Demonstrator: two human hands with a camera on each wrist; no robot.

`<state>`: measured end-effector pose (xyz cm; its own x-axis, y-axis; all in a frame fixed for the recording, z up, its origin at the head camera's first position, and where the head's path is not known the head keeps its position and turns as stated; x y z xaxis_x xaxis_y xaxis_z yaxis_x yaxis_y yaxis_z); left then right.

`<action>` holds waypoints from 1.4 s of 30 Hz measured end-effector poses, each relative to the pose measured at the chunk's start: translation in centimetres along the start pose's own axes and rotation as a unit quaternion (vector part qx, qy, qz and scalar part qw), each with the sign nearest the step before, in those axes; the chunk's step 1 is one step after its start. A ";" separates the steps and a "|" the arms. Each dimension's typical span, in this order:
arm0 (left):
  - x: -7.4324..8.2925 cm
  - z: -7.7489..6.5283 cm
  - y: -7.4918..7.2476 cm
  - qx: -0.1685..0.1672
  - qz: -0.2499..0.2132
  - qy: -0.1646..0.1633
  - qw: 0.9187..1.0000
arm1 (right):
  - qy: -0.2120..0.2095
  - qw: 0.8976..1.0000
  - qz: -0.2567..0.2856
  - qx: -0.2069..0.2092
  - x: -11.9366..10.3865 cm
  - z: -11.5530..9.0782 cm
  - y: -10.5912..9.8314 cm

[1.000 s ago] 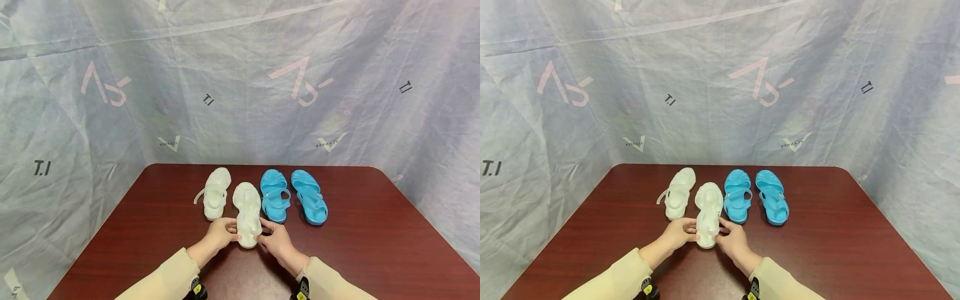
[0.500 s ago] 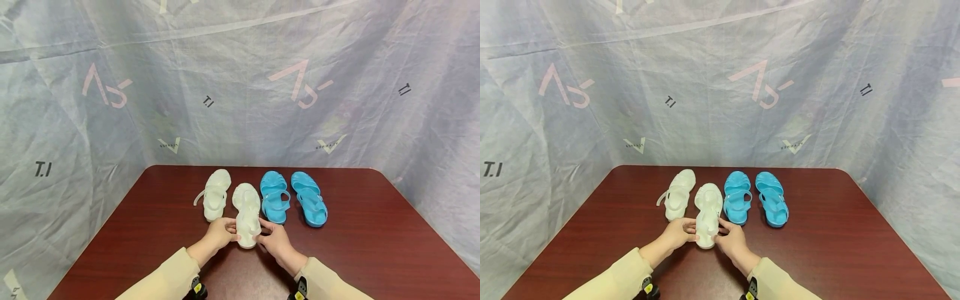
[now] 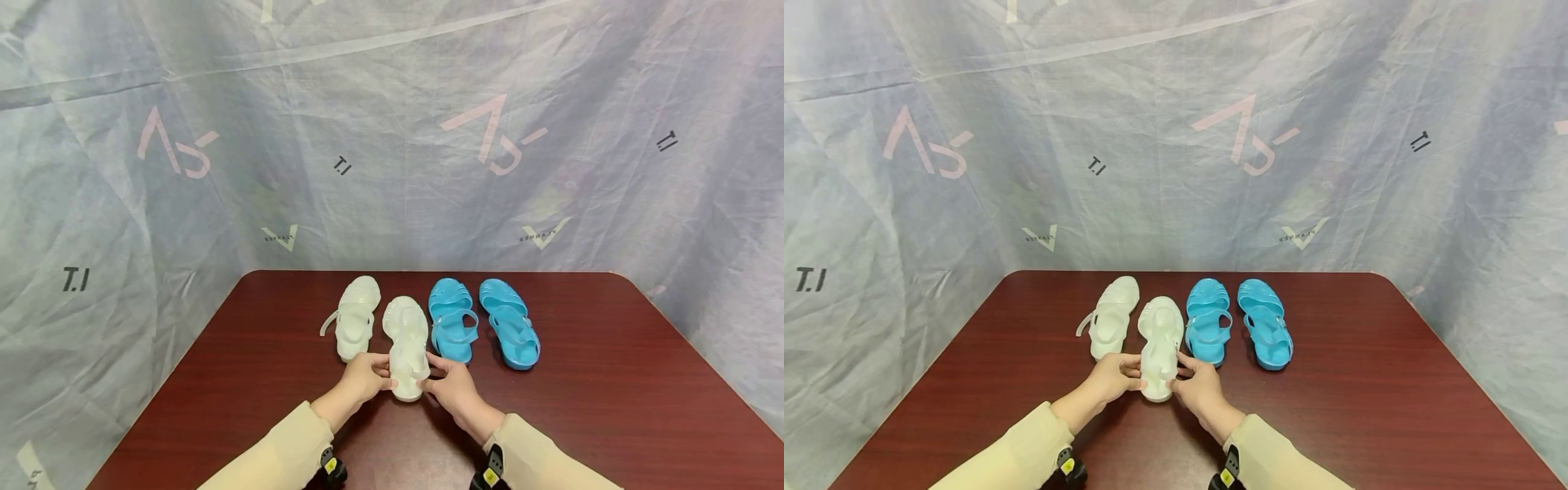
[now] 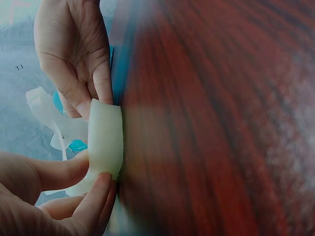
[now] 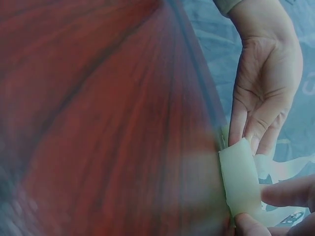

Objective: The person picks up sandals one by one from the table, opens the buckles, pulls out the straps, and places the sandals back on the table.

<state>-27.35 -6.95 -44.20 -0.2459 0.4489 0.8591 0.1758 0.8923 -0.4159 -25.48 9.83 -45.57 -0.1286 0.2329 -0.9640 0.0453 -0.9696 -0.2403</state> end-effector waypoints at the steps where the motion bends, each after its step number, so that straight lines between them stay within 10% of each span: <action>1: 0.0 0.0 0.0 0.001 0.001 0.000 1.000 | 0.002 1.000 0.001 -0.001 0.0 0.0 0.0; 42: 0.4 0.9 -0.2 0.016 0.024 -0.005 1.000 | -0.005 0.999 0.018 0.049 -0.2 0.2 0.6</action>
<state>-28.36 -6.89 -44.09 -0.2471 0.4915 0.8351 0.1579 0.8707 -0.4658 -25.66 9.16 -45.45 -0.1391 0.1967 -0.9705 -0.0476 -0.9803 -0.1919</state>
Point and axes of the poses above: each hand's wrist, its own z-axis towards the middle knuckle, its own y-axis out of the palm, x = y × z, the point moved 6 cm from there along z, towards the middle knuckle, and after that the axes turned 13 degrees about -y, right-handed, at the moved point
